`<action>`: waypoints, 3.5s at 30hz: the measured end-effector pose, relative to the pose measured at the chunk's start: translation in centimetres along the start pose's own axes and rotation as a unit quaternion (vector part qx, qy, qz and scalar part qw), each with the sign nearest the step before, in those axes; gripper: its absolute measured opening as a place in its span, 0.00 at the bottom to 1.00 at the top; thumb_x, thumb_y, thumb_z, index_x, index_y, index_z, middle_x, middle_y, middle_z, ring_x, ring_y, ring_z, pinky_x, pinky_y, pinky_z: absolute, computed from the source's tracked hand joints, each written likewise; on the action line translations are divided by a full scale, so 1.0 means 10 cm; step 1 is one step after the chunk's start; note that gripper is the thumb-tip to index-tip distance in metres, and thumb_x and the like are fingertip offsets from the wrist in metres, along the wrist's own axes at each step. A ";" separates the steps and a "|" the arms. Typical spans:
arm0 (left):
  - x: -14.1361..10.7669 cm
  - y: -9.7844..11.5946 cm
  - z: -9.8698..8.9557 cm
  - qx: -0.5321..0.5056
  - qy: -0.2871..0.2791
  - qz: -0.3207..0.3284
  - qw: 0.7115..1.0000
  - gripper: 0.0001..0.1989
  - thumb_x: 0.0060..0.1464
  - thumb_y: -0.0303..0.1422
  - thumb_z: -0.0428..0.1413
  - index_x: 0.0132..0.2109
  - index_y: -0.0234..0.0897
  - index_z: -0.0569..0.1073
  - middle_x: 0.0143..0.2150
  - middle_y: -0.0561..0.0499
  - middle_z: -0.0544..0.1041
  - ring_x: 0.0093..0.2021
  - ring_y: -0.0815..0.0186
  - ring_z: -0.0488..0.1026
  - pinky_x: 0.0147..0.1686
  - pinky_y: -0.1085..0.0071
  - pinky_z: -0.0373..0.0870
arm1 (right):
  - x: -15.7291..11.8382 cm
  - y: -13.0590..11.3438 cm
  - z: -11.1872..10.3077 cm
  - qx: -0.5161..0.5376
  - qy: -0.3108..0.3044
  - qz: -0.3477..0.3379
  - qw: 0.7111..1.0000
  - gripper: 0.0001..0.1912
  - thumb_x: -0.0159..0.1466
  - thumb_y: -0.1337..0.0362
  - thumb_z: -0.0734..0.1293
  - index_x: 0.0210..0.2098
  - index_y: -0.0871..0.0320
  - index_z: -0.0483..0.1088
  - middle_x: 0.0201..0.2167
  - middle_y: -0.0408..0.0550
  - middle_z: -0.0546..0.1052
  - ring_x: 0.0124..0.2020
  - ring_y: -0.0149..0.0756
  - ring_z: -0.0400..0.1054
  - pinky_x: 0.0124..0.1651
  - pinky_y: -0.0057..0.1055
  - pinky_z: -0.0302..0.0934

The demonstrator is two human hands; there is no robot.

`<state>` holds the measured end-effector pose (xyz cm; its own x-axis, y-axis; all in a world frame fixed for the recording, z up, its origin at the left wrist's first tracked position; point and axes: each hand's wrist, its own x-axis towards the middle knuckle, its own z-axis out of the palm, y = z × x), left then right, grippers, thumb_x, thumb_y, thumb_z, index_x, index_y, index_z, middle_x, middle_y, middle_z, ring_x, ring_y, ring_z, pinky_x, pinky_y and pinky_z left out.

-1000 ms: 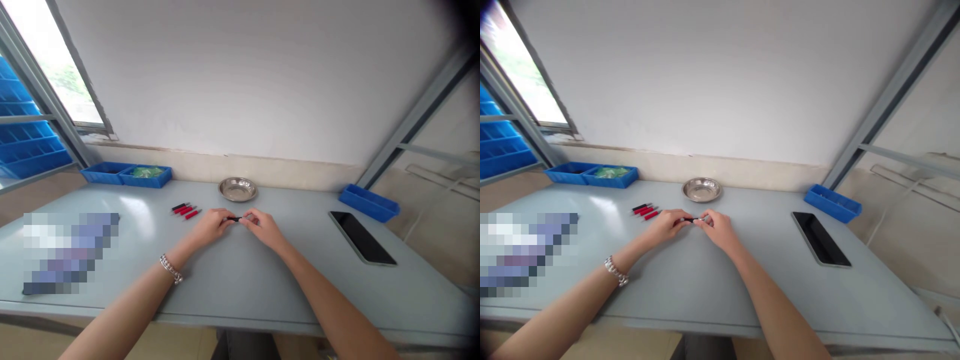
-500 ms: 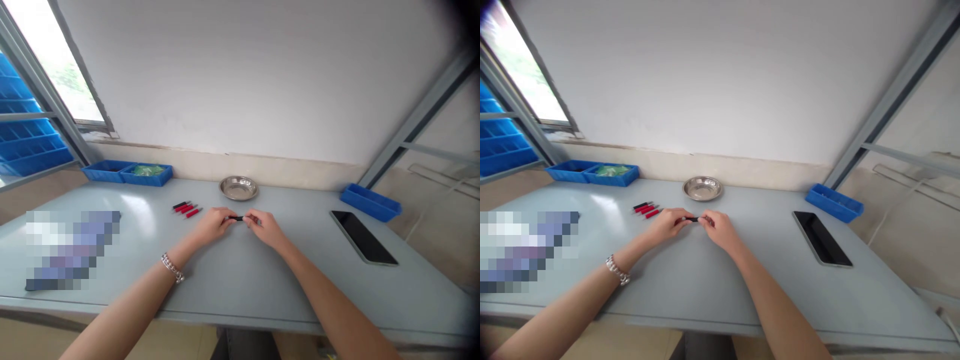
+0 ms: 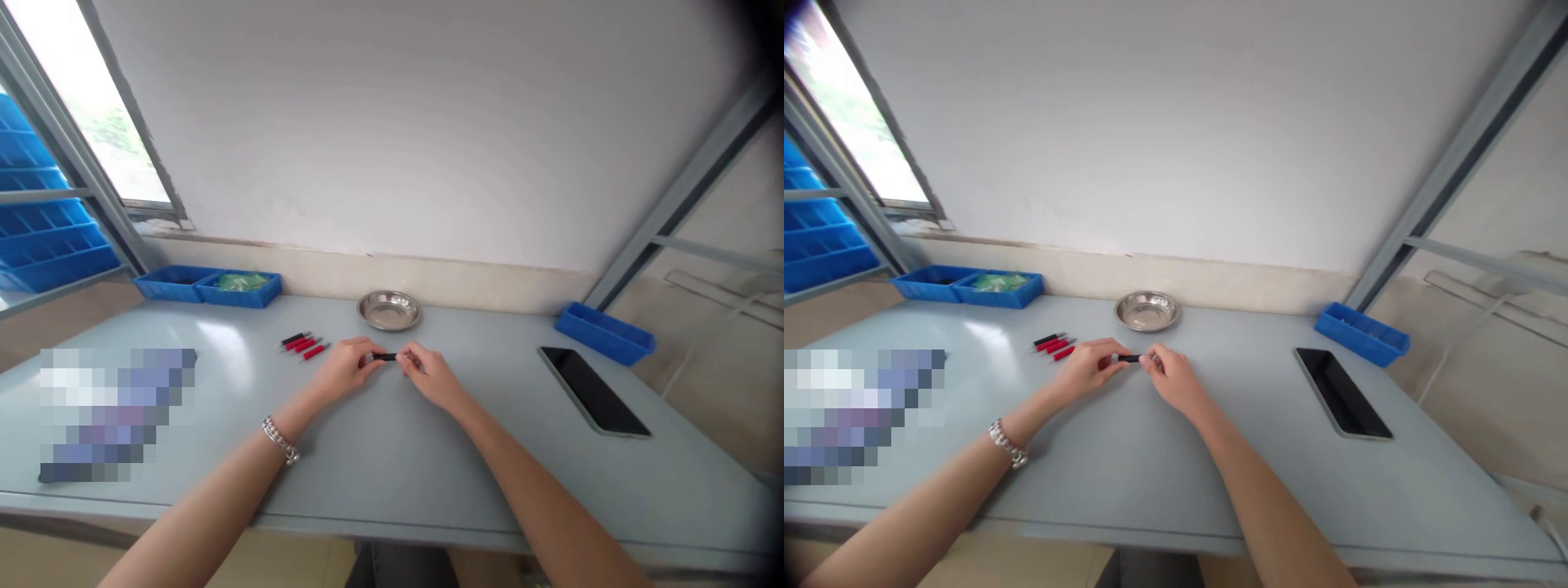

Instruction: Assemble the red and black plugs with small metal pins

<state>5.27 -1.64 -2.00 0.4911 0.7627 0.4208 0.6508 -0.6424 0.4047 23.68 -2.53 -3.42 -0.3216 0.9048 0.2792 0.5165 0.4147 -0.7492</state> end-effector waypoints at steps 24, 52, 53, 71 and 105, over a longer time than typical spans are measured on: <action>-0.20 -0.97 -0.59 0.204 0.091 -0.424 0.878 0.14 0.51 0.34 0.46 0.42 0.40 0.72 0.40 0.41 0.73 0.43 0.51 0.66 0.33 0.60 0.65 | 0.04 0.14 0.00 -0.055 0.031 -0.012 0.998 0.14 0.60 0.57 0.55 0.27 0.58 0.65 0.21 0.43 0.69 0.24 0.29 0.60 0.30 0.26 0.54; -0.23 -1.15 -0.53 0.214 -0.002 -0.382 0.899 0.13 0.51 0.35 0.45 0.36 0.35 0.71 0.35 0.42 0.74 0.39 0.57 0.69 0.39 0.65 0.64 | 0.05 0.18 0.00 -0.071 0.016 -0.020 0.997 0.16 0.59 0.56 0.54 0.23 0.58 0.63 0.18 0.41 0.65 0.21 0.28 0.56 0.26 0.25 0.50; -0.22 -1.15 -0.52 0.217 -0.006 -0.375 0.901 0.13 0.51 0.35 0.45 0.37 0.34 0.71 0.35 0.42 0.74 0.39 0.57 0.69 0.39 0.65 0.64 | 0.05 0.17 0.00 -0.073 0.015 -0.020 0.997 0.16 0.60 0.56 0.54 0.22 0.58 0.62 0.17 0.41 0.64 0.20 0.28 0.55 0.26 0.25 0.50; -0.19 -1.06 -0.53 0.209 -0.032 -0.347 0.914 0.15 0.51 0.38 0.46 0.40 0.38 0.73 0.34 0.46 0.73 0.36 0.60 0.68 0.36 0.68 0.63 | 0.04 0.13 -0.02 -0.081 0.006 -0.024 0.996 0.16 0.60 0.57 0.54 0.20 0.58 0.58 0.16 0.39 0.61 0.20 0.27 0.53 0.25 0.24 0.46; -0.06 -0.55 -0.52 0.251 -0.142 -0.313 0.905 0.12 0.41 0.38 0.52 0.36 0.43 0.73 0.35 0.48 0.73 0.38 0.59 0.68 0.28 0.72 0.59 | 0.02 0.08 -0.02 -0.078 0.003 -0.023 0.997 0.14 0.60 0.59 0.54 0.20 0.58 0.57 0.18 0.40 0.62 0.21 0.27 0.53 0.26 0.24 0.46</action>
<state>-1.59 1.04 -0.28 0.0187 0.9997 -0.0181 0.9990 -0.0179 0.0414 24.16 -1.96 -3.89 -0.3429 0.8847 0.3159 0.6186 0.4657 -0.6328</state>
